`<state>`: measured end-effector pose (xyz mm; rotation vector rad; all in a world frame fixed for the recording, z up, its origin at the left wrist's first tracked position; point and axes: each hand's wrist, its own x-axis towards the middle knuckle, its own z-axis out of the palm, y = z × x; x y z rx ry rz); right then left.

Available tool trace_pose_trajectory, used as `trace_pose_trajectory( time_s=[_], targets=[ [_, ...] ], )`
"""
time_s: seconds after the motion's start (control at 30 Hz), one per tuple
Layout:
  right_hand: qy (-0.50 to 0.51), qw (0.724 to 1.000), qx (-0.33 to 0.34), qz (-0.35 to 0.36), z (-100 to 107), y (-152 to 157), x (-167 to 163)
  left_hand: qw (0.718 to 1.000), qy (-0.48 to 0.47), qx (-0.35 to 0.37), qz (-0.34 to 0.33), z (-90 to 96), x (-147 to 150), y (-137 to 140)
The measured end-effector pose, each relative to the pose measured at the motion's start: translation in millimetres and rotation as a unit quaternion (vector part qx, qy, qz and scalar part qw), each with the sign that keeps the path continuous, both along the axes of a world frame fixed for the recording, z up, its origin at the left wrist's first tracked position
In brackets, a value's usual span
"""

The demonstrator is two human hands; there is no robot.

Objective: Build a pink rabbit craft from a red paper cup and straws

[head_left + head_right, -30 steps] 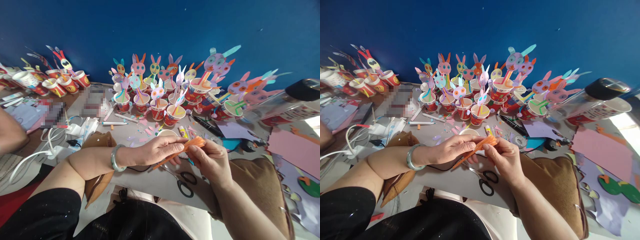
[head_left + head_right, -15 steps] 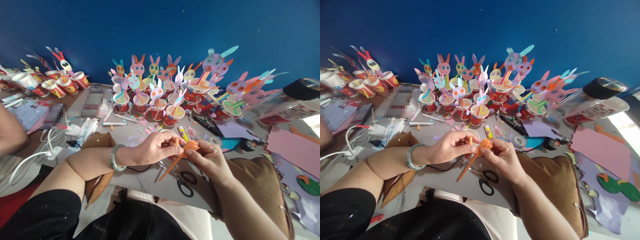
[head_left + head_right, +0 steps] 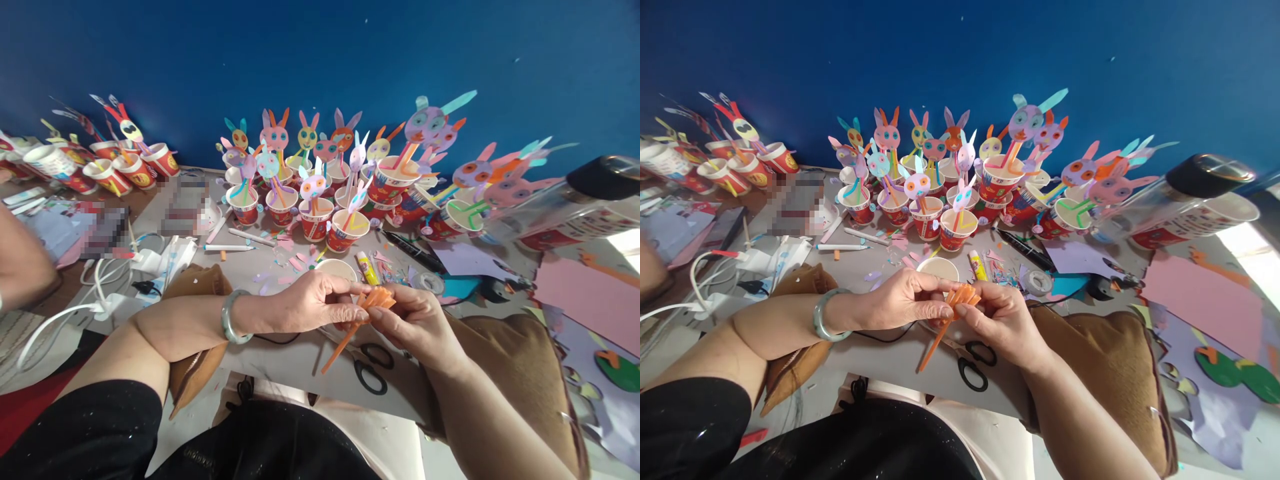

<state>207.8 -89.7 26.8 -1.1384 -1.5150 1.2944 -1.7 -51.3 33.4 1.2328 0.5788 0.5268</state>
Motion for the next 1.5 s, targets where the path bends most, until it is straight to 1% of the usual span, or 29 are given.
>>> trace_pose_trajectory(
  time_s=[0.1, 0.17, 0.23, 0.27, 0.3, 0.37, 0.43, 0.5, 0.67, 0.8, 0.87, 0.97, 1.07, 1.13, 1.2, 1.33, 1.5],
  targets=[
    [0.010, 1.000, 0.014, -0.024, -9.8, -0.5, 3.2, 0.999, -0.011, -0.031, 0.019, 0.0, 0.8, 2.0],
    [0.018, 0.998, 0.003, -0.054, -13.3, -1.1, 5.2, 0.998, -0.022, -0.053, 0.027, -0.4, 1.0, 3.4],
    [0.035, 0.996, -0.015, -0.078, -13.5, -2.0, 6.5, 0.997, -0.037, -0.056, 0.031, -1.5, 1.1, 3.8],
    [0.045, 0.995, -0.023, -0.086, -12.8, -2.5, 6.8, 0.998, -0.042, -0.044, 0.034, -2.3, 1.0, 3.6],
    [0.054, 0.994, -0.027, -0.092, -11.9, -2.8, 6.9, 0.998, -0.046, -0.020, 0.039, -3.3, 0.9, 3.2],
    [0.067, 0.993, -0.032, -0.093, -10.5, -2.9, 6.9, 0.995, -0.048, 0.063, 0.056, -4.9, 0.6, 2.1],
    [0.075, 0.993, -0.036, -0.084, -10.2, -2.6, 6.7, 0.983, -0.052, 0.161, 0.075, -5.7, 0.5, 1.4],
    [0.083, 0.993, -0.043, -0.076, -10.7, -2.3, 6.7, 0.969, -0.060, 0.223, 0.088, -5.3, 0.6, 1.6],
    [0.098, 0.990, -0.074, -0.063, -13.0, -3.1, 6.7, 0.956, -0.090, 0.265, 0.085, -1.8, -0.1, 4.8],
    [0.098, 0.991, -0.083, -0.045, -14.8, -3.9, 6.1, 0.935, -0.092, 0.334, 0.073, -1.0, -2.6, 6.4],
    [0.096, 0.991, -0.082, -0.035, -13.6, -4.0, 5.4, 0.925, -0.081, 0.365, 0.064, -0.4, -4.2, 6.4],
    [0.083, 0.993, -0.073, -0.029, -8.1, -4.0, 3.5, 0.918, -0.035, 0.394, 0.030, 2.0, -6.8, 6.4],
    [0.062, 0.996, -0.054, -0.028, -0.5, -3.5, 1.0, 0.915, 0.011, 0.404, -0.015, 5.5, -9.1, 7.2],
    [0.052, 0.997, -0.049, -0.017, 3.7, -2.7, -0.5, 0.916, 0.027, 0.398, -0.038, 7.8, -9.8, 7.9],
    [0.049, 0.997, -0.052, -0.004, 6.0, -1.7, -1.4, 0.926, 0.037, 0.372, -0.053, 10.3, -9.7, 8.3],
    [0.054, 0.997, -0.059, 0.004, 5.5, -0.3, -0.7, 0.954, 0.046, 0.292, -0.059, 15.2, -8.1, 8.2],
    [0.044, 0.997, -0.070, 0.004, 6.1, -1.4, 0.4, 0.964, 0.053, 0.253, -0.058, 16.3, -7.6, 8.2]
  ],
)
